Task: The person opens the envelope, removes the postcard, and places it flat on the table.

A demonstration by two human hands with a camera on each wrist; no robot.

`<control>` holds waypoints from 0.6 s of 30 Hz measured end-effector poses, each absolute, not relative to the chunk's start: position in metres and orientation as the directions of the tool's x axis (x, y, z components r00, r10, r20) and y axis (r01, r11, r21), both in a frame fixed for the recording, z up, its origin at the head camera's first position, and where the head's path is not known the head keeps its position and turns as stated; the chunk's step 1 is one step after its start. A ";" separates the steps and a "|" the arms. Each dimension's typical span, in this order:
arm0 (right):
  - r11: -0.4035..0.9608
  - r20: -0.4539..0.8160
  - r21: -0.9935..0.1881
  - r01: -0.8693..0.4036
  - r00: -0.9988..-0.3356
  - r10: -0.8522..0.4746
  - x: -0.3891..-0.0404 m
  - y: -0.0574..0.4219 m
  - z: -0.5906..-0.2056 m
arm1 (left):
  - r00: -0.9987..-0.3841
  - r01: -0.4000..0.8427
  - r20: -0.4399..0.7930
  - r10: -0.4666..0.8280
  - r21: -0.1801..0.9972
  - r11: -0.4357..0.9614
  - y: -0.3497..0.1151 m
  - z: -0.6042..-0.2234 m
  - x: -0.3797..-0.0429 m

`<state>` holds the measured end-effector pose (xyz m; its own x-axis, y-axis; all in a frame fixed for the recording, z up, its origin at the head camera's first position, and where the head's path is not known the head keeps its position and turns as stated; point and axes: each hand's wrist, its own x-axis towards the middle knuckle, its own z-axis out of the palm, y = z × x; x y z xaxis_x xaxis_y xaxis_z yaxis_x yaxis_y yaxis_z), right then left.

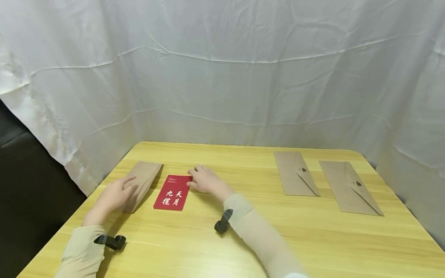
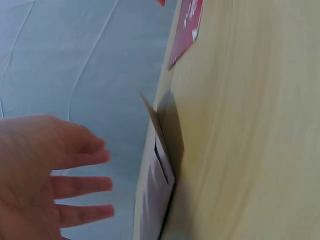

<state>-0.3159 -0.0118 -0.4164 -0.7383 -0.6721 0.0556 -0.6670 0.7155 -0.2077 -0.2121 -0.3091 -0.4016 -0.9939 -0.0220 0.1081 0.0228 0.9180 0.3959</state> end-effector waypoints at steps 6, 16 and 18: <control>0.671 0.121 -0.183 -0.718 -0.694 -0.710 -0.306 0.010 -0.409 | -0.950 0.094 0.310 -0.048 0.427 0.899 -0.288 -0.392 -0.210; 0.643 0.153 -0.203 -0.738 -0.673 -0.724 -0.287 0.057 -0.396 | -0.855 0.290 0.517 0.045 0.404 0.868 -0.232 -0.382 -0.212; 0.641 0.160 -0.200 -0.741 -0.670 -0.725 -0.285 0.068 -0.395 | -0.847 0.319 0.525 0.086 0.373 0.871 -0.220 -0.380 -0.211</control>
<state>-0.2847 0.0678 -0.3950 -0.6701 -0.7248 0.1604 -0.7411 0.6410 -0.1997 -0.2108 -0.2201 -0.3798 -0.8467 0.0856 0.5252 0.3194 0.8712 0.3728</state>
